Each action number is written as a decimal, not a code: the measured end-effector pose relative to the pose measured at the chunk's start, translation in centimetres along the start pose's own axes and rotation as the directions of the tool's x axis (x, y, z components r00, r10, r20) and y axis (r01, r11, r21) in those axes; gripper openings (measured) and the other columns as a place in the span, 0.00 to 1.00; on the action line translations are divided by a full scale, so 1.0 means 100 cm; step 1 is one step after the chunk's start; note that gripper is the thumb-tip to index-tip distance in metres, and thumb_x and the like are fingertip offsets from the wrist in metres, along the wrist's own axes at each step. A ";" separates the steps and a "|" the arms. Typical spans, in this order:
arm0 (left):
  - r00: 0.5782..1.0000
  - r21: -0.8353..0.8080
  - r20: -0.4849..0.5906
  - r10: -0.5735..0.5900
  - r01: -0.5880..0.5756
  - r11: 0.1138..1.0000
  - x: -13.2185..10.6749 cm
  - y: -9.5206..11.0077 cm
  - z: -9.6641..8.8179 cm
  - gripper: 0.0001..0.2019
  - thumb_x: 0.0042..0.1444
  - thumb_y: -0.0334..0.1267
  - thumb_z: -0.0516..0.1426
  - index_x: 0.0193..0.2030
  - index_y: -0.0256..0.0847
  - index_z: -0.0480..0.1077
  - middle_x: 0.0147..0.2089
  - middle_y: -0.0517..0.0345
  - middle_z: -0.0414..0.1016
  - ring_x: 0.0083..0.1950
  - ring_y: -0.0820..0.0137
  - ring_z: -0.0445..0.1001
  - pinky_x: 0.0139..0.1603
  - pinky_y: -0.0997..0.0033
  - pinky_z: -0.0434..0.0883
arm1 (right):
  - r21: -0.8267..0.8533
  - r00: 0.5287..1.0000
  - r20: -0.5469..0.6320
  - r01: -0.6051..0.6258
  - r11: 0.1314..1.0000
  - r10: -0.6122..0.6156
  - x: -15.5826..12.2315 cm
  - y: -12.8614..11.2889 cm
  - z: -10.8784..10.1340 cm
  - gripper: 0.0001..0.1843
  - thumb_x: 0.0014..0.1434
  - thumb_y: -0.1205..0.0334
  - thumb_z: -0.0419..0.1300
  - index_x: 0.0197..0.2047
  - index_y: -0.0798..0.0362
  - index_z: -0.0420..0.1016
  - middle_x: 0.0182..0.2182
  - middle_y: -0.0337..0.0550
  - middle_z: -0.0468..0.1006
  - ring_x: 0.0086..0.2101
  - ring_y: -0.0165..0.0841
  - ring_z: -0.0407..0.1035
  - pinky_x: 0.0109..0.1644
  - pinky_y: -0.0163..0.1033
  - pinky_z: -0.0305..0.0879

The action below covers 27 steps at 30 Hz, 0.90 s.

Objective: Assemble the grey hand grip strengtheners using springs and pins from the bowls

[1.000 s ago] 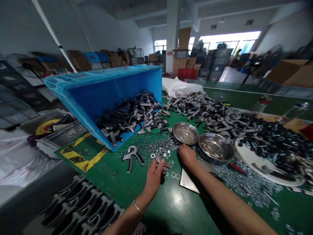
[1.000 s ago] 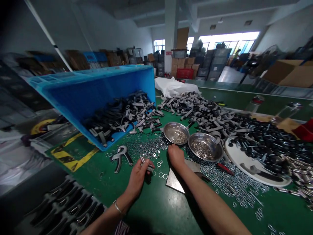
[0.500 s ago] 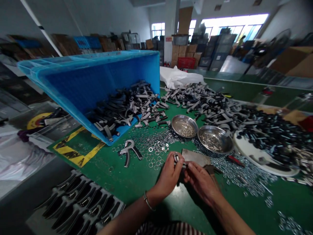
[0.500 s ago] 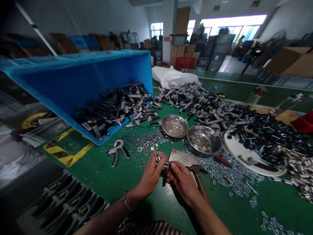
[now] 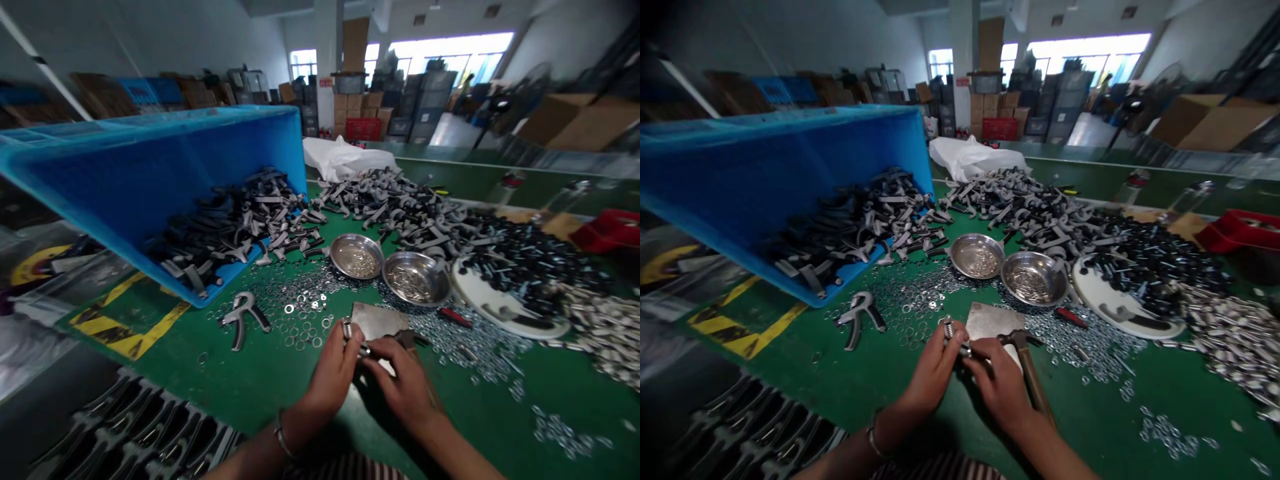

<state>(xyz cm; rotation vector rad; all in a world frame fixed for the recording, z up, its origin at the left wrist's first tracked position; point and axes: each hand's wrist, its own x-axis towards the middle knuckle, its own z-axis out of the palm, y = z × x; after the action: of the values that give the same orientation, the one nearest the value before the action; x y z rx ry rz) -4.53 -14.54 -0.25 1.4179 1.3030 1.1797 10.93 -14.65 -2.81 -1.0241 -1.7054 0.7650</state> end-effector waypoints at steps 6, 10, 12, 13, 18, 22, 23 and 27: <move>0.994 -0.010 0.075 -0.076 0.077 0.997 -0.004 -0.004 0.000 0.16 0.64 0.53 0.52 0.42 0.42 0.71 0.42 0.52 0.76 0.43 0.62 0.74 0.49 0.64 0.68 | -0.328 0.963 0.130 0.268 0.906 -0.238 -0.014 0.004 -0.004 0.19 0.70 0.60 0.53 0.62 0.51 0.67 0.39 0.49 0.82 0.37 0.38 0.76 0.40 0.42 0.71; 0.989 -0.010 0.103 -0.106 0.107 0.994 0.003 -0.012 0.003 0.17 0.63 0.54 0.53 0.39 0.43 0.72 0.39 0.53 0.76 0.42 0.62 0.74 0.46 0.65 0.69 | -0.512 0.929 0.369 0.198 0.836 0.006 -0.016 0.024 -0.048 0.21 0.69 0.57 0.54 0.64 0.45 0.68 0.39 0.44 0.81 0.38 0.36 0.76 0.42 0.38 0.70; 0.989 -0.007 0.114 -0.092 0.094 0.996 0.009 -0.014 0.004 0.18 0.64 0.55 0.51 0.38 0.43 0.72 0.38 0.53 0.76 0.42 0.62 0.73 0.47 0.65 0.68 | -0.608 0.953 0.266 0.051 0.793 0.143 -0.003 0.045 -0.095 0.18 0.68 0.56 0.56 0.59 0.44 0.73 0.45 0.44 0.81 0.43 0.36 0.75 0.47 0.38 0.70; 0.990 -0.002 0.109 -0.085 0.085 0.996 0.013 -0.014 0.004 0.19 0.65 0.55 0.50 0.38 0.43 0.72 0.38 0.53 0.76 0.43 0.62 0.73 0.47 0.65 0.67 | -0.646 0.969 0.170 -0.029 0.763 0.181 0.008 0.058 -0.121 0.17 0.69 0.58 0.53 0.58 0.49 0.73 0.48 0.49 0.80 0.46 0.38 0.75 0.50 0.42 0.69; 0.986 -0.006 0.110 -0.123 0.124 0.992 0.018 -0.013 0.020 0.22 0.63 0.59 0.50 0.37 0.42 0.72 0.37 0.52 0.76 0.41 0.61 0.73 0.45 0.65 0.67 | -0.710 0.921 -0.230 -0.380 0.592 0.315 0.089 0.128 -0.224 0.14 0.68 0.58 0.56 0.51 0.57 0.74 0.45 0.50 0.78 0.45 0.40 0.74 0.50 0.51 0.71; 0.968 0.014 0.202 -0.148 0.148 0.989 0.006 -0.014 0.042 0.24 0.62 0.62 0.50 0.35 0.43 0.72 0.35 0.52 0.76 0.40 0.61 0.73 0.43 0.67 0.68 | -0.657 0.851 -0.357 -0.522 0.543 0.385 0.144 0.162 -0.231 0.19 0.66 0.55 0.61 0.57 0.54 0.71 0.53 0.48 0.74 0.48 0.39 0.73 0.50 0.51 0.73; 0.969 0.030 0.200 -0.146 0.143 0.989 0.004 -0.015 0.045 0.25 0.61 0.63 0.50 0.34 0.43 0.72 0.35 0.52 0.76 0.39 0.62 0.73 0.43 0.67 0.68 | -0.639 0.835 -0.379 -0.548 0.540 0.400 0.153 0.166 -0.228 0.19 0.66 0.55 0.61 0.57 0.54 0.70 0.54 0.48 0.73 0.48 0.40 0.73 0.50 0.51 0.73; 0.974 0.090 0.154 -0.169 0.156 0.984 0.003 -0.018 0.042 0.29 0.58 0.68 0.49 0.31 0.44 0.73 0.31 0.53 0.76 0.35 0.62 0.73 0.40 0.67 0.70 | -0.561 0.802 -0.420 -0.597 0.573 0.425 0.169 0.161 -0.226 0.19 0.66 0.55 0.61 0.58 0.54 0.70 0.54 0.48 0.73 0.48 0.40 0.73 0.50 0.51 0.73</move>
<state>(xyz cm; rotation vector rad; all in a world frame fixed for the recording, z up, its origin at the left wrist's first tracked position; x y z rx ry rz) -0.71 -14.10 -2.77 1.4024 1.3352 0.8958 33.78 8.40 -1.90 -2.1171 -1.4781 0.3098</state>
